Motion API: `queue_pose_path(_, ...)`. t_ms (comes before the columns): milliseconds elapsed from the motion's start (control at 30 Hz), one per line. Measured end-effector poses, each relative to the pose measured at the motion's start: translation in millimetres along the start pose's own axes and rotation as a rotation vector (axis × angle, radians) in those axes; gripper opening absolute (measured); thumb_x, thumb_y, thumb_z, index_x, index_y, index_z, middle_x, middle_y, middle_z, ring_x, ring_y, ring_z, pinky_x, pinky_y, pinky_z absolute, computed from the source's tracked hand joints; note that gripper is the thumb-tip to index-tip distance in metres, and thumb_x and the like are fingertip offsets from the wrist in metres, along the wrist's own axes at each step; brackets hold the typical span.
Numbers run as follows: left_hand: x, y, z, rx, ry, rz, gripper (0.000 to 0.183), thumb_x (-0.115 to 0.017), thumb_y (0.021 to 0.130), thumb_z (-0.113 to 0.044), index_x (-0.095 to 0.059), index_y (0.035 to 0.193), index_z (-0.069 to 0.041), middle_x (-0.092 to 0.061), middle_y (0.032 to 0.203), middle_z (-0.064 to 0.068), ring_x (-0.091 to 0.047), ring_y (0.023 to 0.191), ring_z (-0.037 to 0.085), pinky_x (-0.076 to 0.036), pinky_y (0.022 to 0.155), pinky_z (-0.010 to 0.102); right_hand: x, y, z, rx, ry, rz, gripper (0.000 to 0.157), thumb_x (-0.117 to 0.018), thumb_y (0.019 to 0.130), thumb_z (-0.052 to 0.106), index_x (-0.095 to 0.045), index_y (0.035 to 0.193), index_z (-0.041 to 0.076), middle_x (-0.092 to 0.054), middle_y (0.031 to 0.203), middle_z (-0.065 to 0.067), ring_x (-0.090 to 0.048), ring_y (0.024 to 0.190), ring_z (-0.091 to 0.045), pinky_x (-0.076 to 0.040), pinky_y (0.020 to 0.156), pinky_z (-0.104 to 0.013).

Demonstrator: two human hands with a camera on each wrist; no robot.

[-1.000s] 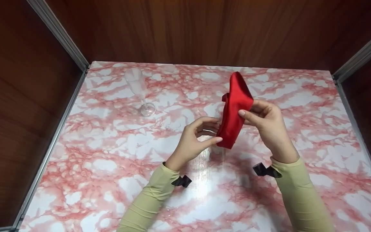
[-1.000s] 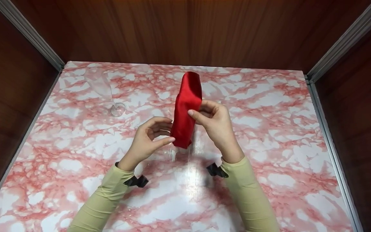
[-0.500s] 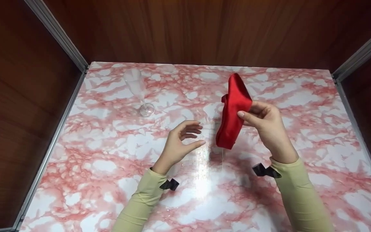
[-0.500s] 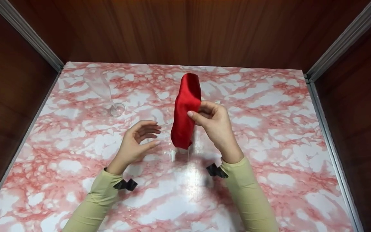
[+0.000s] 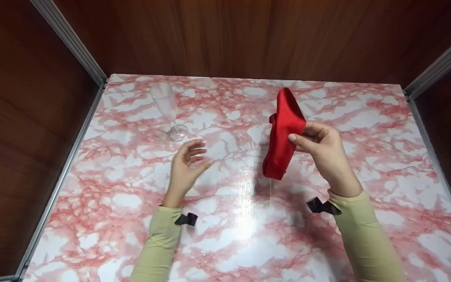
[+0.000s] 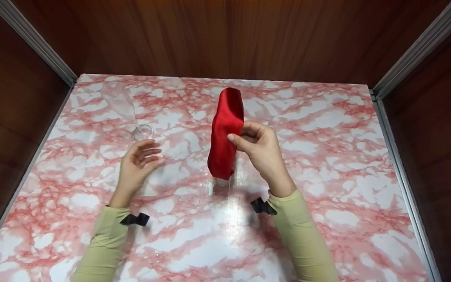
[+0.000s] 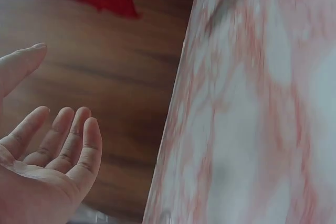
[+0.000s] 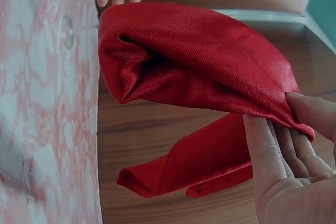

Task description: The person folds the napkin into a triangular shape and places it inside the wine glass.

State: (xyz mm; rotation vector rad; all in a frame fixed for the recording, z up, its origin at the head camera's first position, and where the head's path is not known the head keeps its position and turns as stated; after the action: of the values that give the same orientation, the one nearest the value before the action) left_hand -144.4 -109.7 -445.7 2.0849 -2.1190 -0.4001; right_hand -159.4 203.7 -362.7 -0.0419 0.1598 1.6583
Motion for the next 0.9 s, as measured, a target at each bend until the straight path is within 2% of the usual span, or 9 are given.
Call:
queue_pose_path(200,28.5,8.6,8.6,-0.015,0.012,-0.129,0.053,-0.074,0.074,0.014,-0.051,0.123,0.013,-0.055,0.119,0.028,-0.052,0.107,0.048,-0.041,0.091,0.061,-0.4,1,0,-0.012,-0.014,0.000,0.021,-0.075,0.081,0.002,-0.066,0.098,-0.006,-0.069,0.088,-0.013,-0.067,0.073,-0.019,-0.057,0.070,-0.034)
queue_pose_path(433,55.2,19.0,15.1,0.005,0.057,-0.239,0.057,-0.076,0.076,0.008,-0.049,0.126,0.010,-0.049,0.124,0.030,-0.050,0.111,0.045,-0.040,0.095,0.057,-1.2,2,-1,-0.014,-0.018,0.005,0.019,-0.074,0.081,0.001,-0.066,0.098,-0.005,-0.069,0.088,-0.013,-0.067,0.072,-0.018,-0.057,0.070,-0.034)
queue_pose_path(600,65.8,27.4,15.8,0.010,0.063,-0.284,0.059,-0.075,0.077,0.007,-0.048,0.130,0.006,-0.050,0.126,0.022,-0.051,0.114,0.037,-0.038,0.098,0.055,-1.3,1,-2,-0.015,-0.024,0.003,0.020,-0.074,0.081,0.002,-0.066,0.098,-0.005,-0.069,0.088,-0.012,-0.067,0.072,-0.018,-0.057,0.070,-0.034)
queue_pose_path(900,74.4,42.5,14.3,-0.016,0.057,-0.335,0.068,-0.075,0.076,0.008,-0.043,0.135,0.005,-0.047,0.128,0.021,-0.048,0.116,0.037,-0.037,0.098,0.056,-1.9,1,-3,-0.013,-0.011,0.004,0.021,-0.074,0.081,0.001,-0.066,0.099,-0.005,-0.069,0.089,-0.013,-0.067,0.074,-0.018,-0.057,0.070,-0.034)
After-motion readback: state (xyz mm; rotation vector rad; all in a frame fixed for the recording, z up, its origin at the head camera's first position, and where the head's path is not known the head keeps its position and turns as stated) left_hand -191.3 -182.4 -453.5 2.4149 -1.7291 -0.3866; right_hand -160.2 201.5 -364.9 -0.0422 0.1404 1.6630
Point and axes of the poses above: each hand's wrist, its own y-axis towards the middle knuckle, its own x-axis out of the back of the hand, z = x × y, the point moved 3 cm from there along y, towards the middle knuckle
